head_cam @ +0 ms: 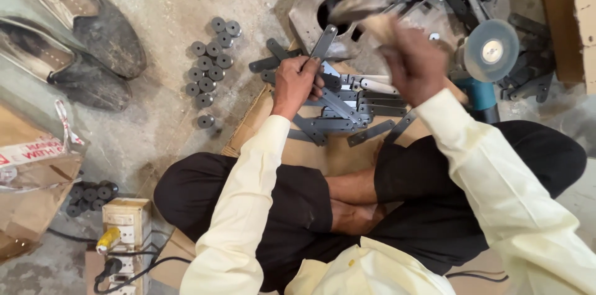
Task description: Assembling and grinding metal hinge-like components using a hammer and an angle grinder.
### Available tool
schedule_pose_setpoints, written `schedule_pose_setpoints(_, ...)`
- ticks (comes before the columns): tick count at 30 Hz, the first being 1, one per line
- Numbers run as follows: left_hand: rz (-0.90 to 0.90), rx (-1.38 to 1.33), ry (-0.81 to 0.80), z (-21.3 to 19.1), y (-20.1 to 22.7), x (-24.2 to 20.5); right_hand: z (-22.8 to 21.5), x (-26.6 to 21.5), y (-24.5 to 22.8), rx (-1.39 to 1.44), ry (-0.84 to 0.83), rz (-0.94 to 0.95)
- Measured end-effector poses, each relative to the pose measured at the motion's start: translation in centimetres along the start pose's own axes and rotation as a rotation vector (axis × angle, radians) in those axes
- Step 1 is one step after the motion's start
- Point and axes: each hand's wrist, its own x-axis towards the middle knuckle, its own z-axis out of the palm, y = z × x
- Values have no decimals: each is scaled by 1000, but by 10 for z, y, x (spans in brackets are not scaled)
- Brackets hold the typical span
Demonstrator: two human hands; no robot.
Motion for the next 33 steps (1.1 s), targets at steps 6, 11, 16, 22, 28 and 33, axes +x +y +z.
schedule_pose_setpoints(6, -6, -30, -4, -1, -8, 2, -14, 11, -18, 10, -104, 249)
schedule_pose_setpoints(11, -1, -21, 7, -2, -9, -1, -1, 6, -20, 159, 73, 14)
schedule_pose_setpoints(16, -16, -44, -14, 0, -14, 6, -6, 4, -12, -74, -144, 247)
schedule_pose_setpoints(22, -15, -41, -7, -2, -9, 2, 4, -4, -6, 175, 129, -4)
schedule_pose_setpoints(28, -29, -52, -12, -1, -16, 4, -6, 9, -18, -36, -69, 126)
schedule_pose_setpoints(33, -18, -40, -20, -1, -10, 2, 5, 2, -19, 73, 36, -11)
